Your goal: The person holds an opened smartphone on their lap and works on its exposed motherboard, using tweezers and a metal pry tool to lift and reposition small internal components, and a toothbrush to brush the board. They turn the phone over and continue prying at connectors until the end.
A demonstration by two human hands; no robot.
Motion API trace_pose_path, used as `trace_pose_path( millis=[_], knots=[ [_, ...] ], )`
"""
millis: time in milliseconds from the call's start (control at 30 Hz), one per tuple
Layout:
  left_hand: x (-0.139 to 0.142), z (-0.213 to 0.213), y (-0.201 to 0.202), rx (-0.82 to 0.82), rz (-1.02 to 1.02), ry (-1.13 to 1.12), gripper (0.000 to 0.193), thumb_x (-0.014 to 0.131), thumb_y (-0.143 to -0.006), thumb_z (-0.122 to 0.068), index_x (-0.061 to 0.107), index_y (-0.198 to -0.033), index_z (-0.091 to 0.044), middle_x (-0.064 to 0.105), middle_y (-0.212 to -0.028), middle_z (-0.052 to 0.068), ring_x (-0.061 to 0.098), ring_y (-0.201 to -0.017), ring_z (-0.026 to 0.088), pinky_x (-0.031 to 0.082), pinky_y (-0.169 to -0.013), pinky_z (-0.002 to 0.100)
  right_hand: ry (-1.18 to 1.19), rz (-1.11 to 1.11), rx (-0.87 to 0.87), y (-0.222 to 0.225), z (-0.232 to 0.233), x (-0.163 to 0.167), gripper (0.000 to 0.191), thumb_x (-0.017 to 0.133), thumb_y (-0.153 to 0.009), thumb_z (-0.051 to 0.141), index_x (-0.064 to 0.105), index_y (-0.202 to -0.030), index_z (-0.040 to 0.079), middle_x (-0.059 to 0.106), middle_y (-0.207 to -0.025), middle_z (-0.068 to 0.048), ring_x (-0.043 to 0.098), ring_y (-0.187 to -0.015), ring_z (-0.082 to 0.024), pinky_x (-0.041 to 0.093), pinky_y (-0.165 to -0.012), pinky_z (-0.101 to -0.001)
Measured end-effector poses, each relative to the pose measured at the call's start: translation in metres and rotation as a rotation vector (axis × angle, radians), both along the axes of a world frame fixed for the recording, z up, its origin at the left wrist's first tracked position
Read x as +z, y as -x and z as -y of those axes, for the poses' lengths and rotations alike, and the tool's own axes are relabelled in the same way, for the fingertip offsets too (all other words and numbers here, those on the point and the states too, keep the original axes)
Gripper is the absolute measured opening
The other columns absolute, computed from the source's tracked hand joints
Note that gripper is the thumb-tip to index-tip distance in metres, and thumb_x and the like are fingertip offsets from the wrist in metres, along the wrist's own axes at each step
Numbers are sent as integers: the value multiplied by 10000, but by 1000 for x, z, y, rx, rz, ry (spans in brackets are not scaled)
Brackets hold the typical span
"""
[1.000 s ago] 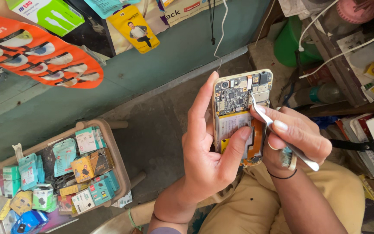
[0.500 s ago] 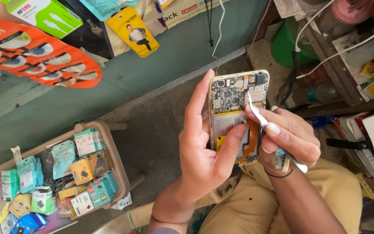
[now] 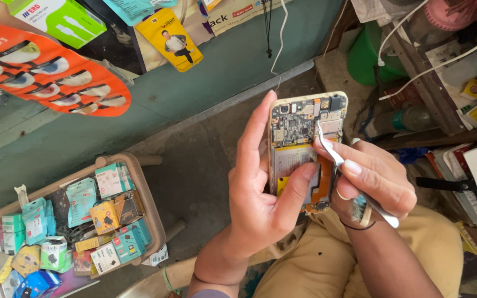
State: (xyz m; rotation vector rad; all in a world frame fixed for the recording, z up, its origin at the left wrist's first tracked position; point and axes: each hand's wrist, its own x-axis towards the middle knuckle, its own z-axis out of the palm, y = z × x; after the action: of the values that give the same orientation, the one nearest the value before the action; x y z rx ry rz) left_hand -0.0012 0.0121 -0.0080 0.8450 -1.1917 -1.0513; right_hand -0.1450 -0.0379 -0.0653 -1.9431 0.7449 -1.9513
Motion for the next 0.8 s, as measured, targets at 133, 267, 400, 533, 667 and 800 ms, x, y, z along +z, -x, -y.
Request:
trace_pose_path(
  millis=[133,267,400,533,667,800],
  knots=[
    [-1,-1,1,3,14,0,686,623,-1127,57,212,-1672,-13,576,-1447,160,588,-1293,176,514,-1180,310,5,26,-22,-2,0,0,308,601,-1083,395,584,-1130,90,754,-1003,-219,667,-623,-178,462,-503,-254],
    [-1,0,1,-15,-12,-21,691,618,-1122,53,207,-1673,-15,598,-1461,167,592,-1285,178,518,-1166,313,-30,38,-46,-4,-1,0,287,601,-1097,376,579,-1169,99,752,-1023,-215,701,-641,-195,502,-535,-263],
    [-1,3,1,-1,-14,-44,684,611,-1115,62,211,-1665,-8,572,-1487,168,583,-1296,185,517,-1166,325,-19,5,-49,-4,1,-1,282,589,-1098,370,545,-1174,102,758,-994,-200,725,-714,-229,513,-545,-281],
    [2,2,0,-21,-41,-51,689,604,-1109,74,206,-1666,-8,565,-1488,167,582,-1298,187,515,-1172,331,-65,65,-9,-5,-6,-2,293,604,-1088,396,592,-1152,110,751,-1030,-213,703,-652,-188,492,-538,-254],
    [3,1,1,-29,-72,-54,690,605,-1108,80,208,-1666,-4,559,-1491,165,579,-1298,185,512,-1171,330,-57,63,-30,-5,-9,-2,291,609,-1075,401,624,-1118,113,747,-1018,-218,690,-630,-184,480,-522,-253],
    [3,0,-1,-30,-56,-47,687,608,-1117,79,211,-1671,-9,565,-1481,162,580,-1297,178,508,-1178,320,-86,38,-29,-2,-9,-2,293,614,-1072,402,639,-1131,115,756,-1038,-229,673,-607,-165,452,-514,-252]
  ],
)
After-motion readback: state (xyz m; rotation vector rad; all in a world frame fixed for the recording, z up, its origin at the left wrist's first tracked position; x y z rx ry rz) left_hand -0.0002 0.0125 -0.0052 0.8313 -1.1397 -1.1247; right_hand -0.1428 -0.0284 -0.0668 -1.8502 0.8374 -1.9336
